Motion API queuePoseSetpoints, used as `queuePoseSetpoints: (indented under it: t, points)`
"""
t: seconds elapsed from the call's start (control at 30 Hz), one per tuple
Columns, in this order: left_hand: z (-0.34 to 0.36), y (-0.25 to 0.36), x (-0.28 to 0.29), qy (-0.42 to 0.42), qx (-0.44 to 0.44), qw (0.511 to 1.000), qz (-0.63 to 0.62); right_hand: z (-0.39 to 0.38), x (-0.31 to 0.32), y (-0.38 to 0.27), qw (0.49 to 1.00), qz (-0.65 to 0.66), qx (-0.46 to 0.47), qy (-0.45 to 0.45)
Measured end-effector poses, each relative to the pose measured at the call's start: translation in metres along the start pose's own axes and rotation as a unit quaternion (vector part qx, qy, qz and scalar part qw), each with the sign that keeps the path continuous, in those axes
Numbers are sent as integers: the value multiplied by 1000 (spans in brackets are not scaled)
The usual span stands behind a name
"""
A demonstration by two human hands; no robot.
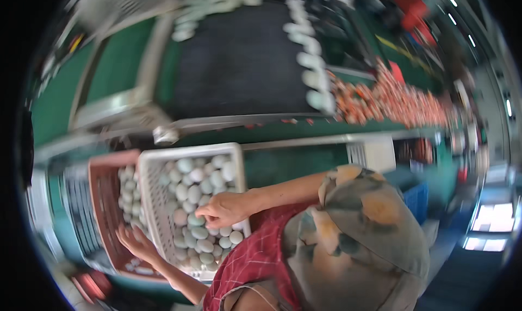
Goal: The person sorts and gathers eggs from a metal tray and conveyor belt by hand, then places them into plastic crates.
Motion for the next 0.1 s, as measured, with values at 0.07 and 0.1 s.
queuePoseSetpoints:
  t: [0.07, 0.1]
  points:
    - [-22, 72, -30, 52, -143, 988, -27, -80, 12, 19, 990, 66, -126, -12]
    - [-13, 111, -51, 38, -185, 980, -61, -117, 25, 21, 987, 70, -136, 42]
Point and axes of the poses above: each hand's wrist, its own z-axis towards the middle knuckle, its own x-axis out of the back of the hand, y = z × x, the point moved 10 cm from there along z, towards the middle knuckle, and after that the axes turned 2 degrees about -x, right-handed, at the moved point
